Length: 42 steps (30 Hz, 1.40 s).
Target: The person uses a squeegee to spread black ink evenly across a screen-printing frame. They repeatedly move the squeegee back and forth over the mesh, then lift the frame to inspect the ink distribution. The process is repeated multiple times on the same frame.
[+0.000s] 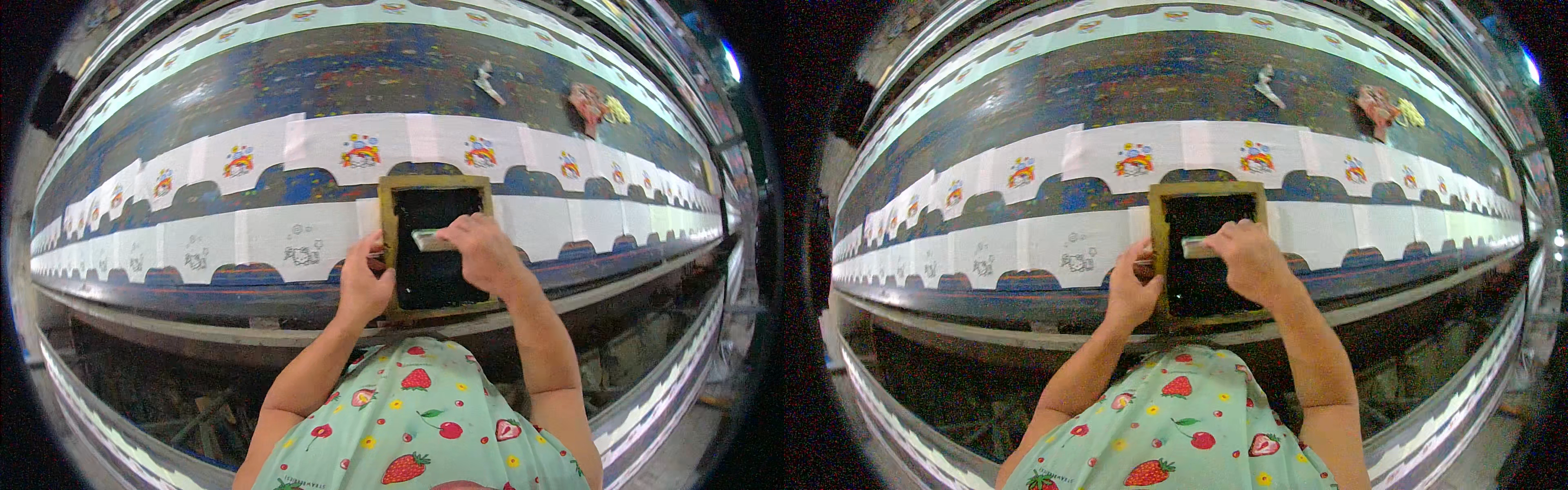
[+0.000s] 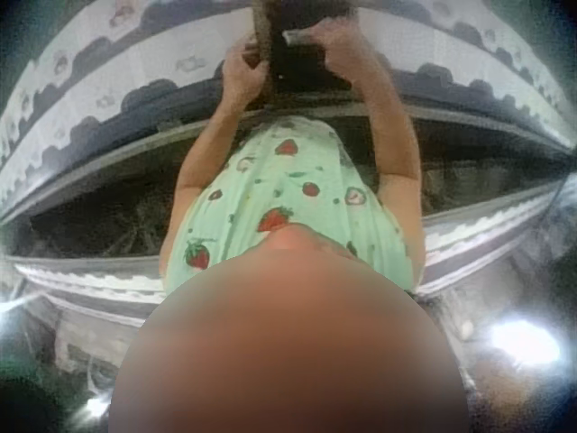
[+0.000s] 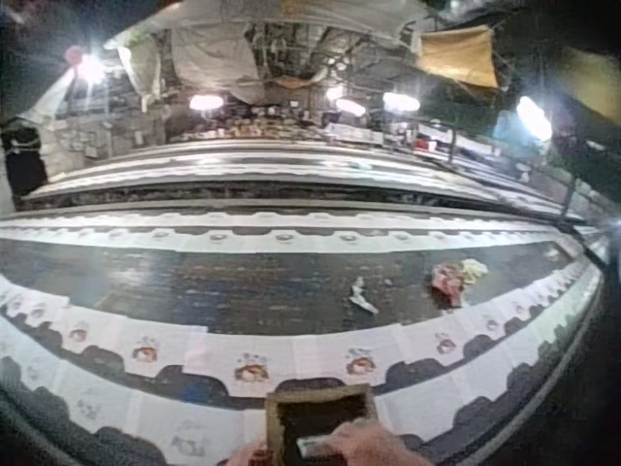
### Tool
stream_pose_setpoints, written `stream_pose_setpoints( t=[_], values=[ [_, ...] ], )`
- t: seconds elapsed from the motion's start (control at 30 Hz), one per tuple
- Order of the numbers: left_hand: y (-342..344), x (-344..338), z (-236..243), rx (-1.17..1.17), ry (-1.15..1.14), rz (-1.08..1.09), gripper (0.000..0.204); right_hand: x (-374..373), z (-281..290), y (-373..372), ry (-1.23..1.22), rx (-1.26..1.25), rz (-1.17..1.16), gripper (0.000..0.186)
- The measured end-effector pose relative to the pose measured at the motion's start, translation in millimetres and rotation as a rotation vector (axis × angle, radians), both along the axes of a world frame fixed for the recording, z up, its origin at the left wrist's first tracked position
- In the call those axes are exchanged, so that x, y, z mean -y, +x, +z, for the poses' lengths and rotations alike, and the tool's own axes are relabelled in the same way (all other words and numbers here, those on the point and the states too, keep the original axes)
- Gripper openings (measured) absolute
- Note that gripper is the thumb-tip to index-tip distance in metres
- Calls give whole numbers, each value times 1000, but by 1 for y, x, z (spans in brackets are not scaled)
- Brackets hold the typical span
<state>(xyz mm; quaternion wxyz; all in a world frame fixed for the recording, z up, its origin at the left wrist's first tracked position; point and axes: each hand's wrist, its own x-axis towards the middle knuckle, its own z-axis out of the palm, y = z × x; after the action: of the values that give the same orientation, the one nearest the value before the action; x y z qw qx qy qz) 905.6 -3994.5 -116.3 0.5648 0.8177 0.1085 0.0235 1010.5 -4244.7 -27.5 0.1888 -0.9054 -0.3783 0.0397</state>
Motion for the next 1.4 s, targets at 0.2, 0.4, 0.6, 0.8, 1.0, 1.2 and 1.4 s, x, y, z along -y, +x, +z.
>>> stream_pose_setpoints(
  t=[0.2, 0.4, 0.6, 0.8, 1.0, 1.2, 1.4],
  values=[
    [-1, -3, -2, -6, -47, -26, 78, 2, 4, -73, -32, -9, -36, 35],
    [-6, 4, -2, 206, -9, -11, 78, 6, -8, -120, 22, 14, -74, 39],
    [-18, 25, -14, 336, 194, 13, 77, 22, -13, -138, 77, -57, -75, 44],
    [-17, 36, -20, 317, 214, 98, 68, 58, -39, -144, 338, 81, -389, 46],
    [-14, 66, -8, 380, 159, 119, 60, 105, -62, -150, 607, -181, -568, 42],
    [5, 154, -7, 444, 135, 87, 57, 185, -66, -141, 572, -70, -557, 41],
    [26, 249, -21, 458, 144, 108, 57, 277, -72, -121, 568, -34, -567, 39]
  ],
)
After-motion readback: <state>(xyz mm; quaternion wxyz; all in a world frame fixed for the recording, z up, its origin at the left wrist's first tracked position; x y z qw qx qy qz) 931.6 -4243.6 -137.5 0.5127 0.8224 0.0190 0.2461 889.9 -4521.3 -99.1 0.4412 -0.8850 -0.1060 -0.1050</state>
